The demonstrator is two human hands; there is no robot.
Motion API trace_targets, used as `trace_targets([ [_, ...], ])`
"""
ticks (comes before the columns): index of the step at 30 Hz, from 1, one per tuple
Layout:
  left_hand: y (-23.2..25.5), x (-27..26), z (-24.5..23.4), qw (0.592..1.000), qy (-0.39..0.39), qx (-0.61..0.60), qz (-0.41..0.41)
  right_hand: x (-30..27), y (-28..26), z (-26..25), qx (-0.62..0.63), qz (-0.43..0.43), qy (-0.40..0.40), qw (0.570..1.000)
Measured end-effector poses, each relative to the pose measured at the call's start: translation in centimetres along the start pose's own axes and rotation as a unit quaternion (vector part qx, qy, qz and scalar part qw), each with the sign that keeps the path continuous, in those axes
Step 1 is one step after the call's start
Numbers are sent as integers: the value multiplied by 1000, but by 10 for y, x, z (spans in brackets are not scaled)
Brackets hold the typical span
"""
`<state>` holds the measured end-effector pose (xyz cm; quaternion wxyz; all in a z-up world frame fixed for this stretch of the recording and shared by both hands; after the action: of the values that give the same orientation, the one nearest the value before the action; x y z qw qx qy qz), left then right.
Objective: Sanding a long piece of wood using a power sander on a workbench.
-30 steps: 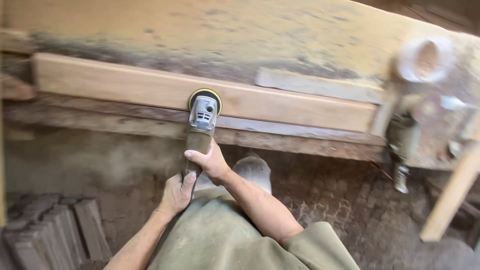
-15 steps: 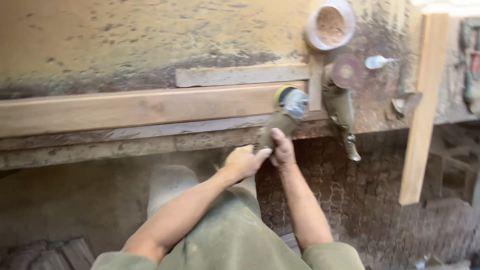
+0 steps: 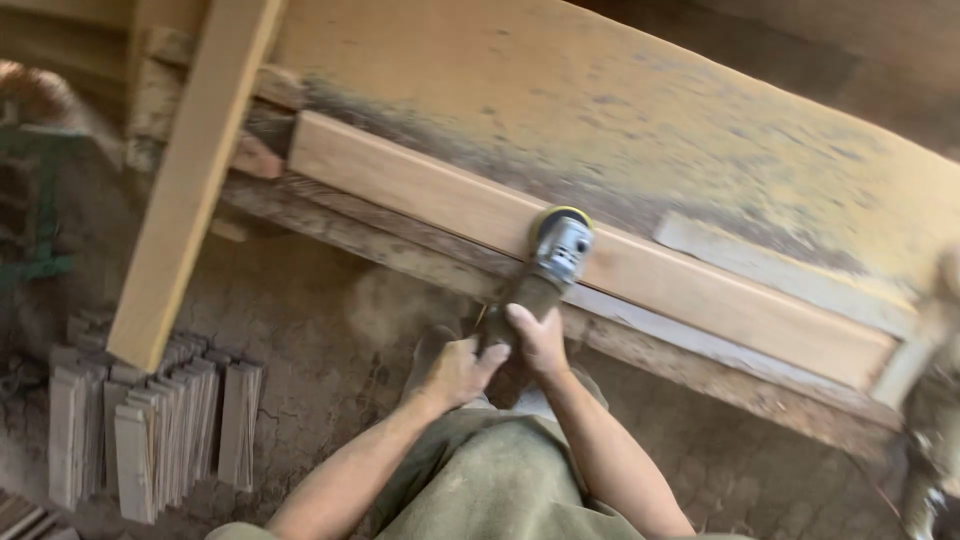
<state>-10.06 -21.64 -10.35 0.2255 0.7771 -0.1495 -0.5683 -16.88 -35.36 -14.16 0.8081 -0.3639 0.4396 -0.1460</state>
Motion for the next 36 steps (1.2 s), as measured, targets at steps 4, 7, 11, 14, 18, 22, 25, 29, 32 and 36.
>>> trace_targets([
  [4,-70,-10,-127,993,102,-11,-57,46,11,159,59,-29,-84,994],
  [7,-116,-6,-210,965,193,-176,-24,81,14,276,-111,29,-152,982],
  [11,-114,-21,-270,916,274,-291,-26,107,51,354,-181,97,-194,959],
  [14,-112,-21,-261,927,253,-275,-27,97,55,337,-214,137,-169,952],
  [18,-80,-22,-191,963,187,-190,-41,64,6,251,-151,123,-136,971],
  [22,-58,-14,-81,985,122,-111,-56,25,-27,121,-134,104,-89,981],
  [25,-31,-29,-2,987,111,-87,-78,-10,-44,45,-60,69,-103,991],
  [29,37,-31,90,994,65,-76,-31,-36,-54,-64,-29,53,-47,997],
  [32,89,-39,151,999,34,-24,-9,-64,-84,-132,4,36,-9,999],
  [36,109,-22,224,998,10,52,18,-90,-100,-225,39,7,39,998],
])
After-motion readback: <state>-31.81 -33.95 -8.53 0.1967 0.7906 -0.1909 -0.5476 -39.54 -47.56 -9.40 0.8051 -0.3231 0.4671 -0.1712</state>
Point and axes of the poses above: each hand's wrist, its own x-axis towards the middle knuckle, its own z-axis out of the palm, y = z × x, the point moved 10 cm from there along x, towards the middle knuckle, and after that the axes turned 3 degrees about -y, right-handed, at the moved point
